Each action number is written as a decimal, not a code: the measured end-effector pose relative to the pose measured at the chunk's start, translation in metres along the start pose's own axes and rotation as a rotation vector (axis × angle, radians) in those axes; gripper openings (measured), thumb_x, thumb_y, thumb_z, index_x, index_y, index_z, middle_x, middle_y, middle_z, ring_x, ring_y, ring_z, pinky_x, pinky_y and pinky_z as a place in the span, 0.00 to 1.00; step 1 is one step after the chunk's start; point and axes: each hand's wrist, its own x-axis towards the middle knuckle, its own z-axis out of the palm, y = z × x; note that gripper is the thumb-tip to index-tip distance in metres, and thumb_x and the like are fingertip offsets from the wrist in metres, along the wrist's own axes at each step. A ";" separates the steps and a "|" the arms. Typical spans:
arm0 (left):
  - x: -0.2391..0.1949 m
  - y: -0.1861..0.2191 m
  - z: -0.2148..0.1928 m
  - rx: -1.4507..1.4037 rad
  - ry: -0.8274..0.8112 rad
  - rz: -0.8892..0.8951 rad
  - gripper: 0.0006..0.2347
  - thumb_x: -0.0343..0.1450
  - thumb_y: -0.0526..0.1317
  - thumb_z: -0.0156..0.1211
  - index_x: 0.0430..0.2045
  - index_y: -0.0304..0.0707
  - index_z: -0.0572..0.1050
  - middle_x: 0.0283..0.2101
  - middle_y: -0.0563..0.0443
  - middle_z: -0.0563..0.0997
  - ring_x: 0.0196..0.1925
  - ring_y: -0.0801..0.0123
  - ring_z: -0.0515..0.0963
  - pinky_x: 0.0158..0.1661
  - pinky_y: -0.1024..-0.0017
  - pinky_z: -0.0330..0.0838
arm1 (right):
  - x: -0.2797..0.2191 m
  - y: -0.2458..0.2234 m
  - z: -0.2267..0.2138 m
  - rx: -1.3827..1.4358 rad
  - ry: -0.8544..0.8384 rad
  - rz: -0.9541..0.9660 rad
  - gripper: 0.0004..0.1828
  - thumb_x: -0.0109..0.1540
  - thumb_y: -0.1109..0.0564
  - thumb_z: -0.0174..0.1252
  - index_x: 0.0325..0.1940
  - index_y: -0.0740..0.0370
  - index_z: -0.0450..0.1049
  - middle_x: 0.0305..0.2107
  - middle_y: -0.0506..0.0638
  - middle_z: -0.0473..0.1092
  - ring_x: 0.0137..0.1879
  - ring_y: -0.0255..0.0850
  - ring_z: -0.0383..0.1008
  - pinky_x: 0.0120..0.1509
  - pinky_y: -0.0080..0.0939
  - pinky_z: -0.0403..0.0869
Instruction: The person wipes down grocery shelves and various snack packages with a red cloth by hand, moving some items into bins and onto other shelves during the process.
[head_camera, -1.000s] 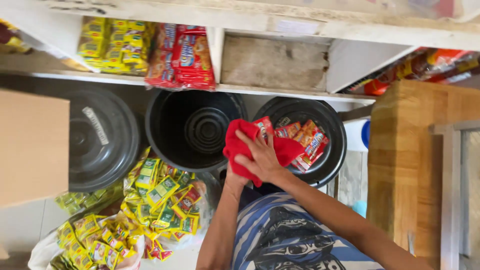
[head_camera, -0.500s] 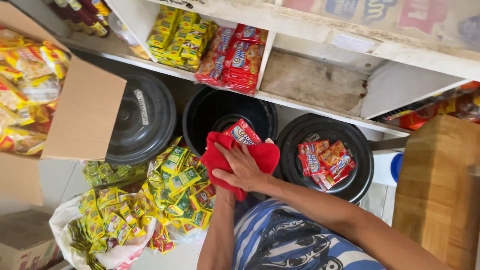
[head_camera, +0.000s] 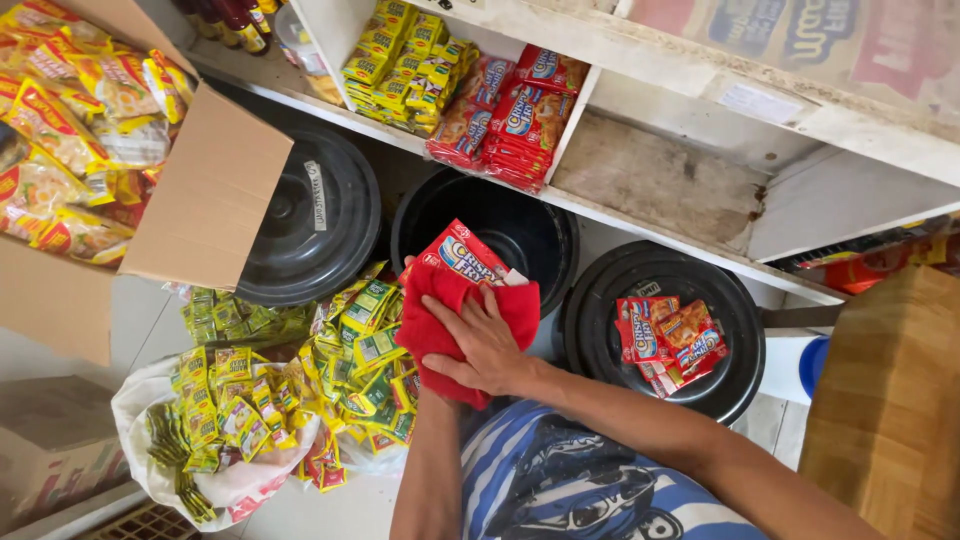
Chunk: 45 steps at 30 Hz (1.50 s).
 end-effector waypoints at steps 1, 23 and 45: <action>-0.002 0.004 -0.002 -0.005 -0.003 0.017 0.26 0.75 0.62 0.41 0.69 0.64 0.61 0.66 0.44 0.72 0.63 0.48 0.75 0.61 0.49 0.70 | -0.003 -0.010 -0.002 0.077 -0.022 -0.002 0.47 0.62 0.27 0.53 0.79 0.50 0.53 0.62 0.66 0.64 0.69 0.61 0.62 0.78 0.69 0.38; 0.014 0.030 -0.046 0.191 0.239 0.159 0.29 0.73 0.63 0.52 0.64 0.46 0.68 0.61 0.41 0.77 0.58 0.50 0.80 0.56 0.46 0.75 | 0.026 0.054 -0.048 1.003 0.128 0.439 0.26 0.49 0.61 0.79 0.50 0.55 0.82 0.39 0.50 0.79 0.46 0.40 0.78 0.55 0.41 0.75; 0.032 0.014 -0.044 -0.140 -0.180 0.139 0.33 0.69 0.68 0.50 0.61 0.45 0.62 0.59 0.39 0.67 0.57 0.50 0.68 0.57 0.51 0.59 | 0.017 -0.035 -0.069 0.612 0.250 0.170 0.33 0.53 0.51 0.76 0.61 0.56 0.76 0.45 0.54 0.78 0.53 0.41 0.77 0.62 0.45 0.71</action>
